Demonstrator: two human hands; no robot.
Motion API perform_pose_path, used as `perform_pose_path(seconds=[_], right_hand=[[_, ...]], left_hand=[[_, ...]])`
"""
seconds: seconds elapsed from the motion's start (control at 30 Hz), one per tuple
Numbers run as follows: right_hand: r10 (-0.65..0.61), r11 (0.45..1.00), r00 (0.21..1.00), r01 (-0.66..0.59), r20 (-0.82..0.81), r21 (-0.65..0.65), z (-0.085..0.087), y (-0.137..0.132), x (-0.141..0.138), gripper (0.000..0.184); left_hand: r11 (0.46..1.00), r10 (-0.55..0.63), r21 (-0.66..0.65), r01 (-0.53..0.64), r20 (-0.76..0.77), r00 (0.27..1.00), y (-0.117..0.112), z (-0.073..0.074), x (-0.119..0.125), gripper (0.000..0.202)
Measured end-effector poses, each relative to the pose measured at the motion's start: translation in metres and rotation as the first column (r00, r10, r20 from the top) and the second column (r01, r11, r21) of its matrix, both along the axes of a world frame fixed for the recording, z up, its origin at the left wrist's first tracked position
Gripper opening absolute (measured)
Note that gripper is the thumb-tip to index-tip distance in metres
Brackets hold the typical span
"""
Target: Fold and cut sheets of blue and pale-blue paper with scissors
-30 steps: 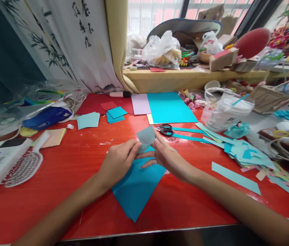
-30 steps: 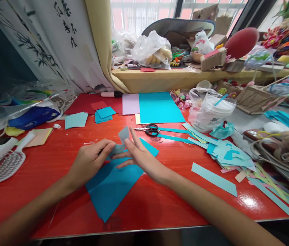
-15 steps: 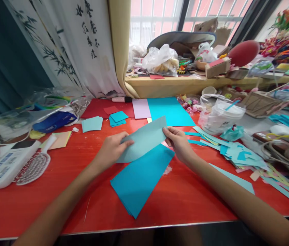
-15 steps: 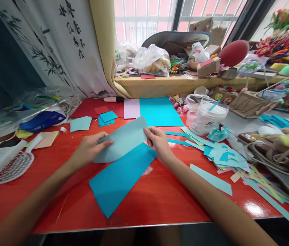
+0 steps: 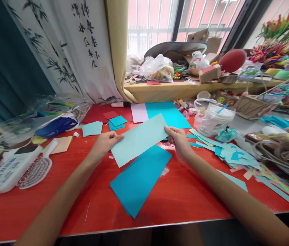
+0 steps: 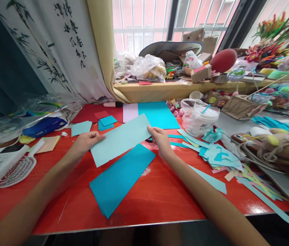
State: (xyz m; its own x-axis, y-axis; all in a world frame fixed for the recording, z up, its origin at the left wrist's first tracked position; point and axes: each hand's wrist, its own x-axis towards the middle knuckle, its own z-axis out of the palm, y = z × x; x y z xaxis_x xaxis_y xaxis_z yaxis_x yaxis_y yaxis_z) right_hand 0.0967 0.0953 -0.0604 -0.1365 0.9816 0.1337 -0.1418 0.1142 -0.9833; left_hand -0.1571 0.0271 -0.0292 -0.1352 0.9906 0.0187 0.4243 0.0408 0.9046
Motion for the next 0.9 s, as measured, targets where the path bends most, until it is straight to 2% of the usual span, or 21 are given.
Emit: perform_pose_path(seconds=[0.17, 0.37, 0.6, 0.73, 0.8, 0.83, 0.87, 0.9], right_hand=[[-0.04, 0.999, 0.999, 0.04, -0.008, -0.009, -0.002, 0.004, 0.001, 0.044], [-0.108, 0.994, 0.993, 0.108, -0.042, -0.01, -0.009, 0.013, 0.007, 0.046], [-0.115, 0.993, 0.992, 0.116, -0.054, 0.011, -0.011, 0.012, 0.008, 0.047], [-0.107, 0.994, 0.992, 0.108, -0.059, 0.016, -0.012, 0.013, 0.01, 0.046], [-0.08, 0.997, 0.995, 0.08, -0.06, 0.0, -0.013, 0.015, 0.009, 0.042], [-0.057, 0.998, 0.996, 0.056, -0.063, -0.012, -0.014, 0.016, 0.008, 0.038], [-0.029, 0.999, 0.997, 0.027, -0.069, -0.026, -0.014, 0.016, 0.007, 0.034], [0.001, 0.999, 0.997, -0.004, -0.077, -0.041, -0.014, 0.016, 0.005, 0.032]], left_hand=[[1.0, -0.012, 0.022, 0.011, 0.045, 0.999, -0.001, -0.001, -0.001, 0.041], [0.996, -0.088, -0.001, 0.088, 0.029, 0.996, 0.0, 0.002, -0.001, 0.025], [0.999, -0.006, 0.034, 0.005, 0.018, 1.0, -0.004, 0.006, 0.002, 0.027], [0.997, 0.003, 0.073, -0.004, 0.003, 1.0, -0.005, 0.009, 0.004, 0.031], [0.988, 0.036, 0.15, -0.031, -0.032, 0.999, -0.007, 0.011, 0.006, 0.032], [0.972, 0.082, 0.228, -0.062, -0.083, 0.993, -0.009, 0.012, 0.006, 0.03], [0.938, 0.151, 0.334, -0.09, -0.16, 0.976, -0.012, 0.014, 0.007, 0.026], [0.882, 0.237, 0.461, -0.095, -0.259, 0.936, -0.017, 0.016, 0.008, 0.021]])
